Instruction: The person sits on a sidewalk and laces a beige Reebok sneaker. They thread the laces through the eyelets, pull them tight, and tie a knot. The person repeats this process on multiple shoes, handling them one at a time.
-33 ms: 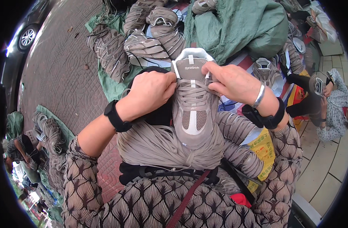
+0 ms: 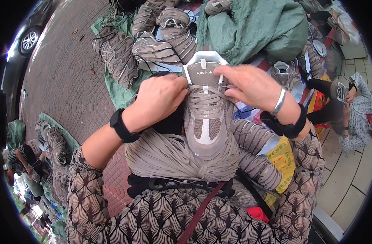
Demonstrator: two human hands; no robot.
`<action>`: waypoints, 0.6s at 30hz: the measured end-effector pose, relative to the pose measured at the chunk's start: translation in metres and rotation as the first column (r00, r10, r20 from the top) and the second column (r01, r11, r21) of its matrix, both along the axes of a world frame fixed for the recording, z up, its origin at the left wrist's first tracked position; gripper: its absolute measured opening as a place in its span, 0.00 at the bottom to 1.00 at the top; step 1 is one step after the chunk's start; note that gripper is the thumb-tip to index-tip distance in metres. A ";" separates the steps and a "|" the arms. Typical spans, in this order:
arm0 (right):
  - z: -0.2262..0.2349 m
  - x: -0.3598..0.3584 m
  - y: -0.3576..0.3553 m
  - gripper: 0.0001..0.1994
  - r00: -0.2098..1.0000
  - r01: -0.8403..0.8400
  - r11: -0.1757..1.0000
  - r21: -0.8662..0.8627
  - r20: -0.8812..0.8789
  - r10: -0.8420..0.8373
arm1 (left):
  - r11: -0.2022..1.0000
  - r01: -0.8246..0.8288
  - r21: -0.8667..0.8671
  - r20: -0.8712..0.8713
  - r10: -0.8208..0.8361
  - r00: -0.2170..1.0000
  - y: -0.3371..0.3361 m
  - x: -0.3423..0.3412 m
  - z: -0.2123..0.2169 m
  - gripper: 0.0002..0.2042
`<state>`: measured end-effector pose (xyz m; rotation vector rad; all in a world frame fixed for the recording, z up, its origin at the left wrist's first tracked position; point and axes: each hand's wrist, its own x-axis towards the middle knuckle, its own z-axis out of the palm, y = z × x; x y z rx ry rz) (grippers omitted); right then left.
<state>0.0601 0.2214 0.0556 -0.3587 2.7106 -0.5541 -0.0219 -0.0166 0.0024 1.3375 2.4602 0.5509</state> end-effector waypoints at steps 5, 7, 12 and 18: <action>0.006 -0.019 0.012 0.23 0.893 -0.334 0.934 0.126 -0.275 0.357 | 0.884 0.308 0.351 -0.260 -0.224 0.939 -0.004 -0.026 0.000 0.17; -0.002 -0.025 0.014 0.21 0.877 -0.406 0.909 0.090 -0.243 0.415 | 0.849 0.423 0.316 -0.197 -0.377 0.905 0.000 -0.041 -0.007 0.14; -0.013 -0.029 0.024 0.15 0.905 -0.424 0.905 0.020 -0.032 0.425 | 0.825 0.488 0.285 -0.085 -0.485 0.870 0.004 -0.054 -0.009 0.06; -0.009 -0.033 0.034 0.13 0.915 -0.370 0.907 -0.203 0.091 0.394 | 0.841 0.486 0.239 -0.083 -0.481 0.873 0.015 -0.047 -0.012 0.08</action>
